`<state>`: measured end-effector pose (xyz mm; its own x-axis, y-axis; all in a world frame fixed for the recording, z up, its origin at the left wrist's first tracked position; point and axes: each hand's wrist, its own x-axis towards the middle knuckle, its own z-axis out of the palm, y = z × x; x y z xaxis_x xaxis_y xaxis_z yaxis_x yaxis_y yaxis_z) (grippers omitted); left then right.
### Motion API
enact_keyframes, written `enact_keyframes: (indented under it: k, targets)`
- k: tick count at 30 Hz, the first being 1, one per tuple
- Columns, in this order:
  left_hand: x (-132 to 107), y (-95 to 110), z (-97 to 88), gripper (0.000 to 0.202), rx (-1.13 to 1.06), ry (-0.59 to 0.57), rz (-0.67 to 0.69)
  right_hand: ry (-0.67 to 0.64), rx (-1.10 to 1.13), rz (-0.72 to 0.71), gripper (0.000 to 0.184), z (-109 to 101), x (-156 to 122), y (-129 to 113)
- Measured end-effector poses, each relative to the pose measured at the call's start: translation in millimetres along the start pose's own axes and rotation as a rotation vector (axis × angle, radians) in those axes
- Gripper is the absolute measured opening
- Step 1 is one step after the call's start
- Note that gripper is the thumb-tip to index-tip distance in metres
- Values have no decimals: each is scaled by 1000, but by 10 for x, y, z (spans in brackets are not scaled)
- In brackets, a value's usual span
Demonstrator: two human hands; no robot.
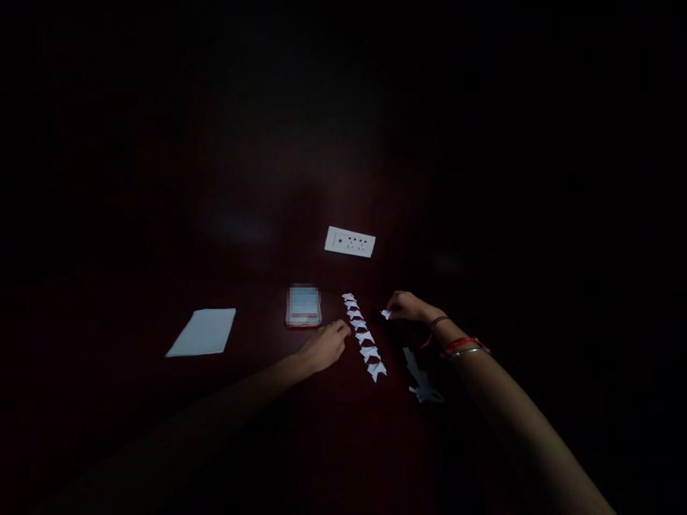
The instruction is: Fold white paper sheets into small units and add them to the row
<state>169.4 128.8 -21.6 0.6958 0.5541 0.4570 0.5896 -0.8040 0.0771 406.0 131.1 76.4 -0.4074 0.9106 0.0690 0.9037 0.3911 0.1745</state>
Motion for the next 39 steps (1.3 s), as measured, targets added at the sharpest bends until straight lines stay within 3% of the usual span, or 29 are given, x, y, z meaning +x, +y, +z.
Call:
enact_keyframes:
  k: [4,8,16,24,32,39]
  targets:
    - [151,-116,142,20,13,-5,-54,-48,-13,40,21,226,501,262]
    - [156,-194,236,21,9,6,-80,-88,-13,73,22,495,913,466]
    - [117,-214,271,20,16,27,-105,-93,0,145,25,831,1462,735]
    - [120,-195,255,24,-24,75,-142,-120,46,170,26,935,1585,731]
    - [110,-184,225,23,-26,39,-150,-143,34,226,26,943,1604,681]
    - [109,-185,227,21,1,45,-148,-145,22,259,23,823,1561,644]
